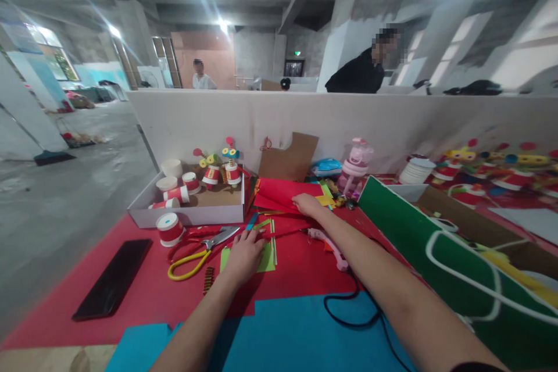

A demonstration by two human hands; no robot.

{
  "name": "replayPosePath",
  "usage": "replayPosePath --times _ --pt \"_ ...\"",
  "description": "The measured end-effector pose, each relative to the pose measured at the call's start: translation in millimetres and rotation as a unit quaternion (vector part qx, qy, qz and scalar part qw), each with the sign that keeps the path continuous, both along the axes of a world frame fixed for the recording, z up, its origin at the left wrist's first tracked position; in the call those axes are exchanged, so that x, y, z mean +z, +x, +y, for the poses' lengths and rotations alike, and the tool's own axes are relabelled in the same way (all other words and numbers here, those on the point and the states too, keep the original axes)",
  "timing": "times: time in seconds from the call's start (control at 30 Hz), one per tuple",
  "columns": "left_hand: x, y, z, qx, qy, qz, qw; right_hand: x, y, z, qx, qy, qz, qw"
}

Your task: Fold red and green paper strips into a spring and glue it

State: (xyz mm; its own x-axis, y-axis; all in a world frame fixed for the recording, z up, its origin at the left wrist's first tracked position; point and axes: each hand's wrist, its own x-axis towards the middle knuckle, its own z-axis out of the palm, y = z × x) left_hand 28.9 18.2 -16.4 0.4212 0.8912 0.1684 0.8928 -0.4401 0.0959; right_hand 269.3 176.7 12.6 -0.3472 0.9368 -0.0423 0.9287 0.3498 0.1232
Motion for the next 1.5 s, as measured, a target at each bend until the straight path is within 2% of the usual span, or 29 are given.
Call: replayPosePath --times 0.3,0.5,0.7,0.83,0.97,1.1,1.2,1.33,1.4,1.5 --pt "1.8 0 -1 -0.001 0.002 -0.007 1.000 0.8 -1 -12 0.037 -0.023 0.009 0.999" --pt "1.2 -1 -1 -0.002 -0.002 -0.002 1.000 -4.5 -10 -24 0.040 0.019 -0.021 0.999" --pt "-0.1 0 0 0.001 -0.002 0.001 1.000 -1.6 -20 -25 0.073 -0.007 -0.024 0.997" --pt "0.7 0 -1 0.004 -0.004 -0.003 1.000 1.2 -34 -20 0.054 -0.035 -0.051 0.997" --pt "0.7 0 -1 0.003 0.001 -0.004 1.000 -1.3 -42 -16 0.028 -0.015 -0.039 0.999" --pt "2.5 1 -1 0.007 -0.009 0.007 1.000 -3.8 -36 -16 -0.009 0.000 -0.017 1.000" --pt "3.8 2 -1 0.015 -0.015 0.010 1.000 -6.2 -28 -19 -0.007 0.009 0.000 1.000" --pt "2.6 3 0 0.014 -0.006 0.007 1.000 -11.8 -22 -21 0.072 0.020 0.017 0.997" --pt "1.3 2 0 0.009 0.001 0.006 1.000 -14.4 -21 -18 0.091 0.029 0.017 0.995" --pt "0.2 2 1 0.003 0.000 0.004 1.000 -15.0 -20 -8 0.047 0.031 0.014 0.998"
